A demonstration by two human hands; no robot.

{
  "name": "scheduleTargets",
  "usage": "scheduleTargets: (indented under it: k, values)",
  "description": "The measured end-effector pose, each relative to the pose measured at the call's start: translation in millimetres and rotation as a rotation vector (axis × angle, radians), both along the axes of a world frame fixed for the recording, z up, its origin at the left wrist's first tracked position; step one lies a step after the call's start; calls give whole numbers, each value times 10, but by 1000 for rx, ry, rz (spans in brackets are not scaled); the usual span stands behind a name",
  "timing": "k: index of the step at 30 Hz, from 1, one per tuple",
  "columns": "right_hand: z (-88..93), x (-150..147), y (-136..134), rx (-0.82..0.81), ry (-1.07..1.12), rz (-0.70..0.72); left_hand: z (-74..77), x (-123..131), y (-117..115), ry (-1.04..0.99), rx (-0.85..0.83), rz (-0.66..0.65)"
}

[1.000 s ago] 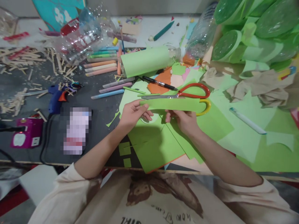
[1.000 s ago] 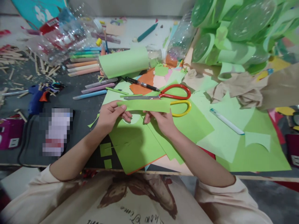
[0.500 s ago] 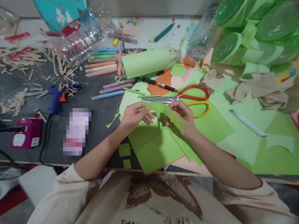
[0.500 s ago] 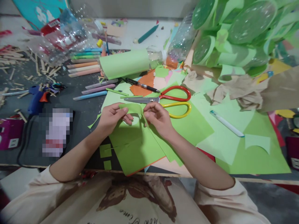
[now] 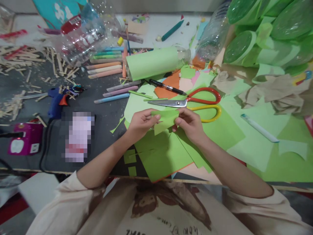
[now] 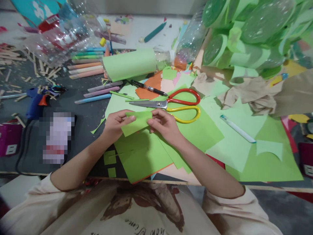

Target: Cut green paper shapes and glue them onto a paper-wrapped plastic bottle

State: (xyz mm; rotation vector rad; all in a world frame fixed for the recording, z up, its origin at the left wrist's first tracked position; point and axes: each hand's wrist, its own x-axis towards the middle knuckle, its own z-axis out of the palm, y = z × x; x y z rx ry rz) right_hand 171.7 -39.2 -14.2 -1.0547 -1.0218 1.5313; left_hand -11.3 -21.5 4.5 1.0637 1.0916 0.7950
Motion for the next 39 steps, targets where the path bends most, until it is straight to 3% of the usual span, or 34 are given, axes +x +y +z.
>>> scheduleTargets:
  k: [9,27,32,39]
  values:
    - [27,15,4,2,-22,43,7,24,-19,-129,-71,-25]
    - [70,4,12,-12,-93,-21,-1,9,-28,-84,-23,-58]
    - [71,-9,15,-15,-122,-60,-74,-67,-26,-142,96,13]
    - [83,-11,12,-21,-161,-29,-63,-42,-25,18,152,65]
